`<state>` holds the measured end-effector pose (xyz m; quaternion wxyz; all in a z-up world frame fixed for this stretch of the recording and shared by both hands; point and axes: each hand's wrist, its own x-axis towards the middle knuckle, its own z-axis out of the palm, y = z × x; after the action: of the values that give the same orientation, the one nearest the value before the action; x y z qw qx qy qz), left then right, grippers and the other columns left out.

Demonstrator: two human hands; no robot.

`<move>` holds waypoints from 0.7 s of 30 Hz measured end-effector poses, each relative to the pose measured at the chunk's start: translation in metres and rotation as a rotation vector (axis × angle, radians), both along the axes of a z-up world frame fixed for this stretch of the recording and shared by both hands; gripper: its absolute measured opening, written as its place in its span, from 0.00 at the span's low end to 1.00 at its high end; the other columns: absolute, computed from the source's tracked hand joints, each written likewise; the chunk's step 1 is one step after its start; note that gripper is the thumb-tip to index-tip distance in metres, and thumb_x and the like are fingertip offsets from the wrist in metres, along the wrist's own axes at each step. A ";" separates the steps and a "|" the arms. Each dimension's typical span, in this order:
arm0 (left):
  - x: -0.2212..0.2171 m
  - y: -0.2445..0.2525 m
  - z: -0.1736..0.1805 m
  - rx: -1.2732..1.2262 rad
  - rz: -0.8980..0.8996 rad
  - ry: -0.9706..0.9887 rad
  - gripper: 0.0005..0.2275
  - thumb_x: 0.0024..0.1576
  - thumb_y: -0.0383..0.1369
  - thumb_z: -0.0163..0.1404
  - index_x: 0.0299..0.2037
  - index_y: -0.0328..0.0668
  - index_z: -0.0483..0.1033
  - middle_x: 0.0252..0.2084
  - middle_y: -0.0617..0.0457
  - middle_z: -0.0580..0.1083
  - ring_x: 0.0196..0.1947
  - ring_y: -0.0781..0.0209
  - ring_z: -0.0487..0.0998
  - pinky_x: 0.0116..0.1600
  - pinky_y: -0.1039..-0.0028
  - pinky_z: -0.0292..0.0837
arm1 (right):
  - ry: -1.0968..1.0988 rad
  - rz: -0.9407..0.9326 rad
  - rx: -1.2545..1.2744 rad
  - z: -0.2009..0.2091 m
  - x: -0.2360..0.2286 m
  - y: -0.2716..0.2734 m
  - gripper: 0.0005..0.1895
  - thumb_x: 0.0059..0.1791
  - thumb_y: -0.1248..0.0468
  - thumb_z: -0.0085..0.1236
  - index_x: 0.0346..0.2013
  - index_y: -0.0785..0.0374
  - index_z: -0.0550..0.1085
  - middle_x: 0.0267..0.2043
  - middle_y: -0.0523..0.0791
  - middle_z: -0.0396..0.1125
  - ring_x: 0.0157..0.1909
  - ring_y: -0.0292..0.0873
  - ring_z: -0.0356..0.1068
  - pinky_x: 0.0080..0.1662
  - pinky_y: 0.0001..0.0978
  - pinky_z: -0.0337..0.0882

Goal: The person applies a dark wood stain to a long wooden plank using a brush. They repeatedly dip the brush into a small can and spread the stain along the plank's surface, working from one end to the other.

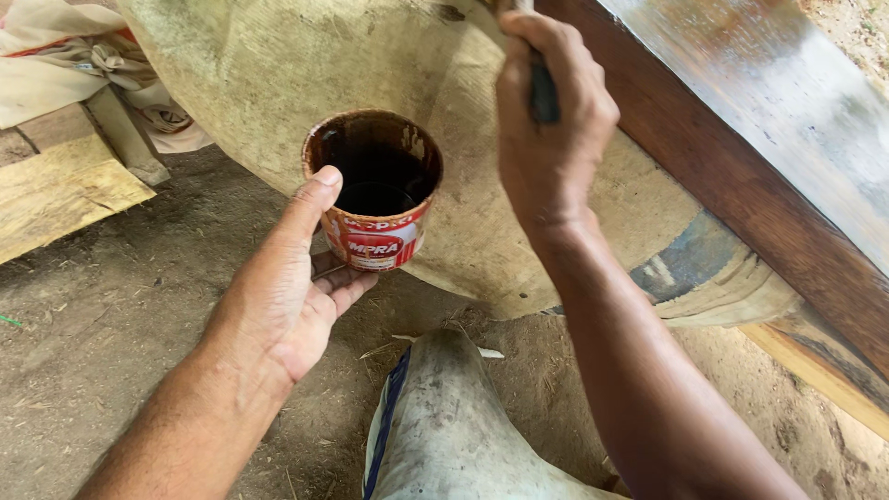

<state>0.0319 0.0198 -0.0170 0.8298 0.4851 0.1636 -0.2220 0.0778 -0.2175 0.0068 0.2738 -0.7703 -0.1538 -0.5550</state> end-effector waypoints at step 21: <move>-0.002 -0.003 0.006 -0.012 -0.009 -0.066 0.44 0.51 0.52 0.63 0.74 0.45 0.53 0.68 0.36 0.59 0.66 0.40 0.63 0.66 0.43 0.66 | 0.114 -0.120 0.063 -0.004 -0.063 -0.021 0.08 0.62 0.68 0.55 0.54 0.53 0.77 0.51 0.41 0.77 0.41 0.33 0.72 0.47 0.31 0.72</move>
<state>0.0297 0.0170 -0.0107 0.8366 0.4879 0.1327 -0.2107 0.0152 -0.2388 0.0023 0.2723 -0.7994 -0.0740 -0.5304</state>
